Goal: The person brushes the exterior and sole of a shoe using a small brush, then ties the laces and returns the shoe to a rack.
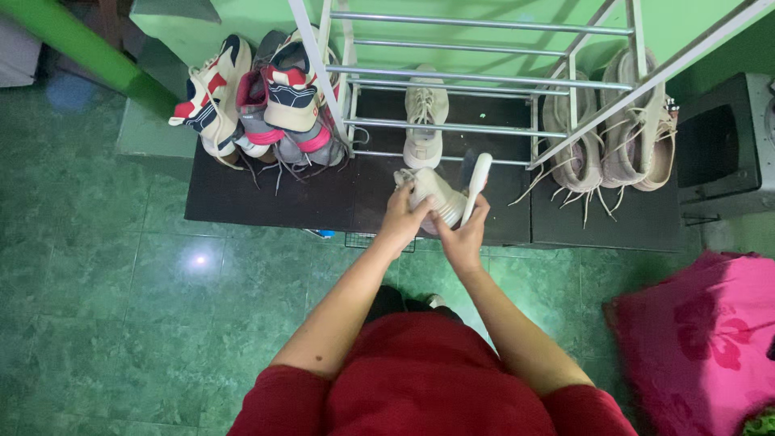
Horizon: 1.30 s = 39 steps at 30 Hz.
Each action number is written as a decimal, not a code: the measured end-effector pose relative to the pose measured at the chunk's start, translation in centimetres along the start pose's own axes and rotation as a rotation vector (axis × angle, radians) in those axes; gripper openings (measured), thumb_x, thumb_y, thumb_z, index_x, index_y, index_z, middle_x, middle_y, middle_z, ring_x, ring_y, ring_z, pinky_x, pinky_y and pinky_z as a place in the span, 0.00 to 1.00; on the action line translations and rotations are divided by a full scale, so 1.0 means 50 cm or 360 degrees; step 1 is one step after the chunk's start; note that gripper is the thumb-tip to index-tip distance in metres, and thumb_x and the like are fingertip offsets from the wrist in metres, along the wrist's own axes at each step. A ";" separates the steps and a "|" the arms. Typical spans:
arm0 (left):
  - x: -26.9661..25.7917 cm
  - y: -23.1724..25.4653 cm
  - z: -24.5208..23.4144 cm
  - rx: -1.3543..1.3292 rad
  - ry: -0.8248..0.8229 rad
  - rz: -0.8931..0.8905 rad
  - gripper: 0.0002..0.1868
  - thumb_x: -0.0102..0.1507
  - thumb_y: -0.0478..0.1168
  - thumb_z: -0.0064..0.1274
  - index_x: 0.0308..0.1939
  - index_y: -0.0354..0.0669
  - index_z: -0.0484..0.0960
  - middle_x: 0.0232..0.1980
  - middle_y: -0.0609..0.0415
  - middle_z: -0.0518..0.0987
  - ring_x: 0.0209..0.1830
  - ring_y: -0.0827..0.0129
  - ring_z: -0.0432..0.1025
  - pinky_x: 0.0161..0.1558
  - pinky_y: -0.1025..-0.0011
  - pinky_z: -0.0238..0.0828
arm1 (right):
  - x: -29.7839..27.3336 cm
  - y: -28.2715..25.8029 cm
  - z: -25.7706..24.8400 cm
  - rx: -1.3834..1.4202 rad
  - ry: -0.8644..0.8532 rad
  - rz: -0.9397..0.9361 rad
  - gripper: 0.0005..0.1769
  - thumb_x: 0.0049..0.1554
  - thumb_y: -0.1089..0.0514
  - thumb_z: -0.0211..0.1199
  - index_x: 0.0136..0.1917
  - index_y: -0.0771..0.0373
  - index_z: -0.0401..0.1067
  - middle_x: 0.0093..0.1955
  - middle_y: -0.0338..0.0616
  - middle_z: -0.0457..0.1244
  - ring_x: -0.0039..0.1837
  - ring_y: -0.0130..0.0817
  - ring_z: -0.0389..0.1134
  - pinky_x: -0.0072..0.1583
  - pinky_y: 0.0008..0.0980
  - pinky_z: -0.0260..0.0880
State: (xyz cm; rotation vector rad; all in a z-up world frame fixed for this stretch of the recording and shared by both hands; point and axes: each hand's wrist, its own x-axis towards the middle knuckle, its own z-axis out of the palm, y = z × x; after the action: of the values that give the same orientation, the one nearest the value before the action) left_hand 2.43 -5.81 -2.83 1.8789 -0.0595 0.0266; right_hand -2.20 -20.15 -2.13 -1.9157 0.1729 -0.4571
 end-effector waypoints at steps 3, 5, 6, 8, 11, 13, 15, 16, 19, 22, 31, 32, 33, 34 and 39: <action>0.015 0.010 0.012 -0.0194 0.0070 -0.0578 0.30 0.60 0.55 0.60 0.56 0.36 0.80 0.57 0.35 0.83 0.55 0.50 0.81 0.52 0.59 0.77 | -0.019 -0.013 0.007 -0.0053 -0.0013 -0.0038 0.48 0.49 0.56 0.78 0.72 0.70 0.52 0.65 0.57 0.59 0.67 0.45 0.65 0.67 0.41 0.66; 0.014 0.016 0.002 -0.0042 0.0109 -0.0521 0.29 0.60 0.55 0.61 0.55 0.36 0.80 0.57 0.34 0.80 0.58 0.48 0.74 0.55 0.57 0.72 | -0.031 -0.017 0.007 -0.0159 -0.0069 0.0003 0.48 0.47 0.55 0.79 0.70 0.71 0.54 0.63 0.58 0.59 0.65 0.46 0.64 0.65 0.41 0.66; 0.013 0.019 -0.006 0.0110 0.0148 -0.0459 0.28 0.61 0.55 0.61 0.55 0.37 0.81 0.56 0.34 0.76 0.60 0.45 0.68 0.58 0.54 0.67 | -0.033 -0.018 0.003 -0.0159 -0.0067 0.0007 0.48 0.47 0.55 0.79 0.70 0.71 0.54 0.63 0.58 0.59 0.65 0.46 0.64 0.65 0.41 0.66; 0.015 0.017 -0.027 0.0026 0.0122 -0.0599 0.30 0.58 0.56 0.61 0.54 0.37 0.80 0.55 0.36 0.75 0.58 0.46 0.71 0.56 0.55 0.71 | -0.033 -0.018 -0.010 -0.0336 -0.0179 -0.0461 0.39 0.48 0.58 0.77 0.67 0.69 0.59 0.66 0.63 0.57 0.68 0.53 0.61 0.68 0.45 0.64; 0.009 -0.005 -0.061 0.0099 0.0116 -0.0646 0.29 0.57 0.55 0.60 0.54 0.37 0.80 0.55 0.35 0.75 0.56 0.45 0.73 0.55 0.55 0.71 | -0.035 -0.023 -0.022 0.0016 -0.0431 0.0195 0.23 0.58 0.57 0.67 0.64 0.66 0.67 0.66 0.53 0.61 0.60 0.45 0.66 0.59 0.39 0.69; 0.009 -0.024 -0.082 0.0259 0.0121 -0.0551 0.28 0.59 0.54 0.59 0.55 0.37 0.80 0.56 0.33 0.75 0.57 0.43 0.71 0.58 0.56 0.68 | -0.034 -0.031 -0.022 0.0157 -0.0430 0.0197 0.23 0.61 0.57 0.64 0.66 0.66 0.64 0.65 0.52 0.61 0.61 0.43 0.66 0.61 0.37 0.68; 0.004 -0.045 -0.104 0.0316 0.0069 -0.0593 0.28 0.60 0.54 0.60 0.53 0.36 0.79 0.56 0.36 0.77 0.59 0.46 0.72 0.59 0.57 0.68 | -0.038 -0.039 -0.022 0.0297 -0.0445 0.0203 0.23 0.64 0.57 0.60 0.68 0.66 0.60 0.65 0.51 0.60 0.63 0.41 0.66 0.63 0.35 0.68; 0.005 -0.055 -0.117 0.0316 0.0070 -0.0590 0.28 0.60 0.54 0.60 0.53 0.36 0.79 0.56 0.36 0.77 0.59 0.46 0.72 0.59 0.57 0.68 | -0.038 -0.043 -0.015 0.0151 -0.0485 -0.0040 0.19 0.65 0.59 0.59 0.68 0.66 0.64 0.65 0.53 0.62 0.64 0.42 0.66 0.64 0.37 0.68; 0.000 -0.084 -0.151 0.0420 0.0086 -0.0409 0.29 0.59 0.49 0.59 0.58 0.36 0.75 0.57 0.37 0.76 0.58 0.45 0.71 0.58 0.56 0.67 | -0.033 -0.040 -0.004 -0.0044 -0.0563 -0.0145 0.17 0.66 0.58 0.58 0.67 0.62 0.69 0.62 0.54 0.65 0.61 0.44 0.69 0.62 0.39 0.70; -0.004 -0.102 -0.192 0.0284 0.0175 -0.0326 0.29 0.60 0.49 0.61 0.59 0.36 0.74 0.57 0.37 0.75 0.59 0.46 0.70 0.59 0.57 0.66 | -0.030 -0.008 0.005 -0.0267 -0.0609 0.0019 0.18 0.64 0.55 0.57 0.67 0.57 0.70 0.59 0.54 0.68 0.58 0.48 0.71 0.59 0.41 0.71; -0.012 -0.142 -0.281 0.0177 0.0171 -0.0636 0.27 0.63 0.51 0.58 0.62 0.44 0.74 0.60 0.39 0.73 0.61 0.49 0.70 0.59 0.59 0.67 | -0.044 -0.002 0.052 -0.0410 -0.0490 0.0047 0.20 0.66 0.52 0.56 0.70 0.56 0.67 0.61 0.58 0.65 0.59 0.57 0.70 0.59 0.49 0.70; -0.009 -0.149 -0.289 0.0211 0.0132 -0.0651 0.27 0.63 0.51 0.58 0.63 0.45 0.74 0.60 0.39 0.73 0.61 0.49 0.70 0.60 0.59 0.66 | -0.048 -0.009 0.067 -0.0219 -0.0449 -0.0240 0.20 0.66 0.52 0.55 0.70 0.57 0.66 0.62 0.59 0.65 0.61 0.58 0.70 0.60 0.49 0.70; -0.005 -0.155 -0.297 0.0245 0.0094 -0.0667 0.27 0.63 0.50 0.57 0.63 0.47 0.73 0.61 0.38 0.73 0.61 0.49 0.69 0.60 0.59 0.66 | -0.048 -0.010 0.076 -0.0218 -0.0447 -0.0242 0.20 0.66 0.52 0.55 0.70 0.57 0.66 0.62 0.59 0.65 0.61 0.58 0.70 0.60 0.49 0.70; -0.005 -0.162 -0.305 0.0247 0.0092 -0.0672 0.27 0.63 0.50 0.57 0.63 0.47 0.73 0.61 0.38 0.73 0.61 0.49 0.69 0.60 0.59 0.66 | -0.057 -0.008 0.081 -0.0387 -0.0596 -0.0126 0.21 0.66 0.51 0.55 0.71 0.54 0.66 0.59 0.59 0.64 0.57 0.58 0.70 0.58 0.50 0.71; -0.009 -0.175 -0.333 0.0170 0.0015 -0.0473 0.23 0.62 0.44 0.60 0.59 0.46 0.74 0.54 0.44 0.80 0.54 0.58 0.74 0.55 0.63 0.69 | -0.040 0.043 0.076 -0.0654 -0.0567 0.0321 0.20 0.64 0.51 0.56 0.69 0.51 0.68 0.59 0.58 0.64 0.54 0.61 0.70 0.54 0.54 0.71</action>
State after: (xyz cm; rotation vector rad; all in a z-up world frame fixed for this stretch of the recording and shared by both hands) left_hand 2.63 12.70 -6.12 1.9771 0.2316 -0.1683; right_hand -2.33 -17.05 -5.79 -2.3166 0.2359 0.0678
